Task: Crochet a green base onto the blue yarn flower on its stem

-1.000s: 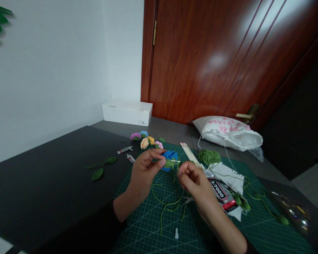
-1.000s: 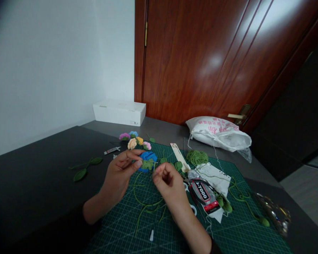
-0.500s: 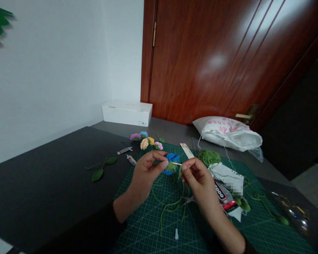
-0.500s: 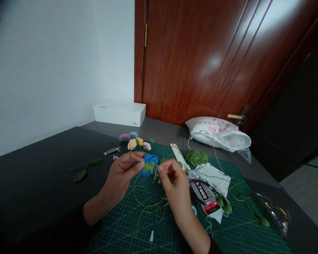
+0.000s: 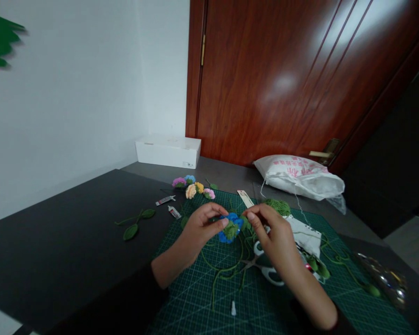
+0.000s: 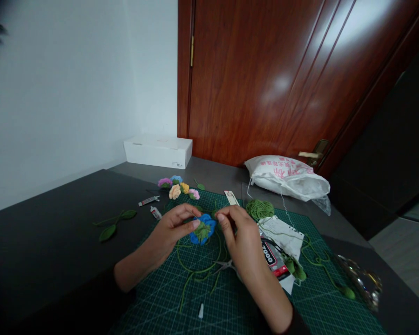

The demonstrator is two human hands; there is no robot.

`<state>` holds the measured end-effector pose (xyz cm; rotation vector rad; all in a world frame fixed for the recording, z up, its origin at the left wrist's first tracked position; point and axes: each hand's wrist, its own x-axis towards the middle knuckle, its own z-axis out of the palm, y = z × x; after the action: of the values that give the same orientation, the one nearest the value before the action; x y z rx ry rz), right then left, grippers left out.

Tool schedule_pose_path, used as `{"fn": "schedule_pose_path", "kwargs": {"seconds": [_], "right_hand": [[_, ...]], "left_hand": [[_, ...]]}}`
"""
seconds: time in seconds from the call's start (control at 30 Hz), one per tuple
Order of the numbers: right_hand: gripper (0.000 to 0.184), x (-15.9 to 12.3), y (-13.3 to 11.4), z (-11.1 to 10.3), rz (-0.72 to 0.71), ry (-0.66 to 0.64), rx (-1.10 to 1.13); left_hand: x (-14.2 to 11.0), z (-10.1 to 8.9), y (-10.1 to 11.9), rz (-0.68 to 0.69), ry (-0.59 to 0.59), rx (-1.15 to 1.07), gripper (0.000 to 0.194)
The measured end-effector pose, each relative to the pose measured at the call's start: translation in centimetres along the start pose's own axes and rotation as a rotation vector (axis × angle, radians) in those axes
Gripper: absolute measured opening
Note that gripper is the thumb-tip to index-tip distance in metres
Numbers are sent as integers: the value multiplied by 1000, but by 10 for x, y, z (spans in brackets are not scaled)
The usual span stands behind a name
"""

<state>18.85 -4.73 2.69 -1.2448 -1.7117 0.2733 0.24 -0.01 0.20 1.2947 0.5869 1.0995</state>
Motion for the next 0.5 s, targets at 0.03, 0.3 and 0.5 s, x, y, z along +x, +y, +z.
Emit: {"fn": "schedule_pose_path", "kwargs": {"seconds": [0.03,0.3,0.5], "right_hand": [[17,1,-1,-2,-7,23,-6],[36,2,8,16,277,-276,451],[42,1,4,20,467,-122,736]], "left_hand": [[0,1,-1,-23,-26,3,26],[0,4,-14,-184,-222,-88,40],[-4,9,-12,-216,-230,-108,31]]}}
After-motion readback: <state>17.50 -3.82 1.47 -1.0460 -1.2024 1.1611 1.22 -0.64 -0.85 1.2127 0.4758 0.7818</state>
